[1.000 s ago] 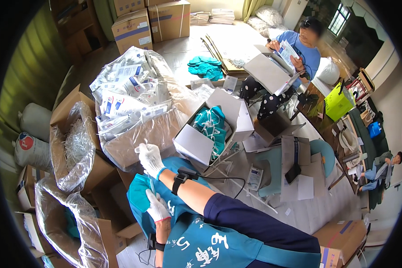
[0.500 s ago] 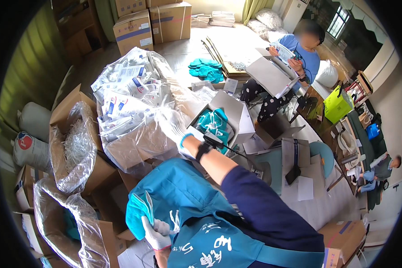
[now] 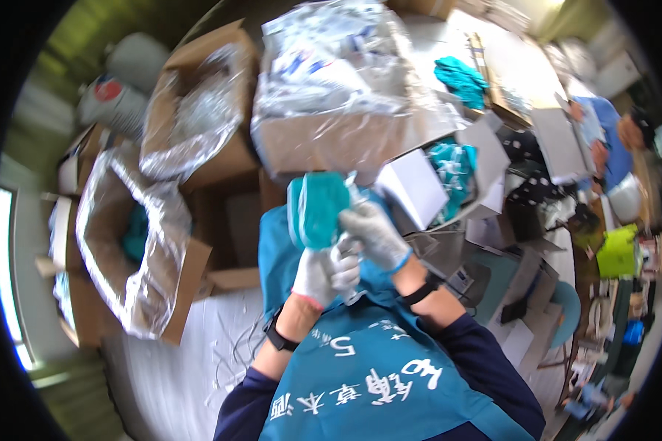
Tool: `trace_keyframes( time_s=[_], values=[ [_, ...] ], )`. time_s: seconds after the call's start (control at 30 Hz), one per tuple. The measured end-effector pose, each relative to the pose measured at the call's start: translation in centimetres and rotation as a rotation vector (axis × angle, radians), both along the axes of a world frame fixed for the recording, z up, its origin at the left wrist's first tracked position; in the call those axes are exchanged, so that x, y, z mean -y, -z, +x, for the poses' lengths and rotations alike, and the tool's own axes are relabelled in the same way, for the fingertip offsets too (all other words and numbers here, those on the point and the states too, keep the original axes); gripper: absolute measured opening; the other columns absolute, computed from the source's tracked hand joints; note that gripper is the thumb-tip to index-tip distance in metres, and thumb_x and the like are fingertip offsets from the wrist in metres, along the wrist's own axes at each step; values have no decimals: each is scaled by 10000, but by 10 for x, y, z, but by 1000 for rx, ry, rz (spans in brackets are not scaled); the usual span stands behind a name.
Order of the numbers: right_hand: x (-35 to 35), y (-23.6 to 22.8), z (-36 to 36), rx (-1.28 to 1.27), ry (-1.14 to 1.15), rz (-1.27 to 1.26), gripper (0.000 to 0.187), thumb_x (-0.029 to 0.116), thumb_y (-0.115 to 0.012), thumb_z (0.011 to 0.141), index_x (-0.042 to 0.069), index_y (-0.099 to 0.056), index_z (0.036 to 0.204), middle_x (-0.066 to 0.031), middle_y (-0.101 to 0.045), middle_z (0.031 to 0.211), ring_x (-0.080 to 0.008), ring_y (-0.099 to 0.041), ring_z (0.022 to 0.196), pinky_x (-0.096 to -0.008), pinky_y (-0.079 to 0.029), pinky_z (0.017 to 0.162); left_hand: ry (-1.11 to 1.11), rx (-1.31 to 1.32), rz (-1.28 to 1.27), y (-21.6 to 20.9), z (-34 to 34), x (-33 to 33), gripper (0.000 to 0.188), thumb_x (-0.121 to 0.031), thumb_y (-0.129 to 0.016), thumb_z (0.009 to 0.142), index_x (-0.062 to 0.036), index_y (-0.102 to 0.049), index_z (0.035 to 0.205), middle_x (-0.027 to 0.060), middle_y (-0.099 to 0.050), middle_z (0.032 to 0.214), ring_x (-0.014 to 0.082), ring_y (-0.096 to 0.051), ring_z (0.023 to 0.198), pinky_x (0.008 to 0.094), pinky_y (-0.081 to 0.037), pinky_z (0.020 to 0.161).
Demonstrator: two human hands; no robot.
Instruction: The person repeatedly picks up teal face masks, folds them, and places them into small white cardboard boxes. The person also handles white elastic strings and places them into the boxes. The workspace is cluttered with cardboard boxes and plastic packaging.
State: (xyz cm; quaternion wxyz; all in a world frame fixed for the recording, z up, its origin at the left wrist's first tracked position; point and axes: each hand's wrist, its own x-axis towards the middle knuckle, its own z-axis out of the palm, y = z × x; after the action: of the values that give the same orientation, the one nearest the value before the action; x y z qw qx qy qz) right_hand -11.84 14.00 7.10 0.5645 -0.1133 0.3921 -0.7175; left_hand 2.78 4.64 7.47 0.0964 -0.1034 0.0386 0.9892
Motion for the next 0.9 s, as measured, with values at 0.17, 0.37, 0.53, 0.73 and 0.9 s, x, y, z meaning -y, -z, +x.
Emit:
trace_keyframes(
  time_s=[0.17, 0.37, 0.53, 0.73, 0.9],
  values=[
    [-9, -7, -10, -354, 113, 320, 206, 201, -742, 908, 39, -701, 1029, 39, -592, 666, -25, -491, 529, -194, -434, 480, -466, 416, -796, 23, 21, 17, 888, -778, -236, 951, -42, -549, 1337, 67, -628, 1187, 230, -576, 1118, 395, -428, 991],
    [-2, 10, 8, -304, 0, 286, 209, 221, -732, 910, 81, -705, 1063, 10, -626, 783, -51, -532, 632, -218, -416, 517, -696, 506, -1264, -5, -2, 27, 279, -165, -705, 946, -5, -634, 1164, 62, -691, 1062, 125, -639, 908, 261, -517, 824],
    [-3, 19, 36, 235, -1, 159, 256, 316, -666, 965, 114, -634, 1120, 21, -559, 780, -73, -555, 655, -198, -416, 501, -1068, 590, -1373, 7, -23, 32, 195, -186, -652, 990, -19, -683, 1086, 28, -700, 987, 102, -617, 862, 266, -513, 806],
    [-8, 9, 33, 753, -313, -220, 300, 407, -550, 1024, 115, -590, 966, 90, -377, 599, -47, -356, 418, -219, -317, 377, -1179, 534, -1505, 16, -26, 35, 90, -74, -673, 956, -23, -704, 1022, 29, -714, 947, 93, -631, 793, 265, -525, 744],
    [49, 58, -3, 1053, -44, -428, 291, 245, -399, 1043, 156, -532, 800, 72, -370, 522, -74, -347, 395, -260, -294, 384, -869, 312, -1669, 53, -41, 12, 73, 9, -709, 884, -48, -662, 879, -38, -650, 831, 50, -589, 735, 223, -488, 660]
  ],
)
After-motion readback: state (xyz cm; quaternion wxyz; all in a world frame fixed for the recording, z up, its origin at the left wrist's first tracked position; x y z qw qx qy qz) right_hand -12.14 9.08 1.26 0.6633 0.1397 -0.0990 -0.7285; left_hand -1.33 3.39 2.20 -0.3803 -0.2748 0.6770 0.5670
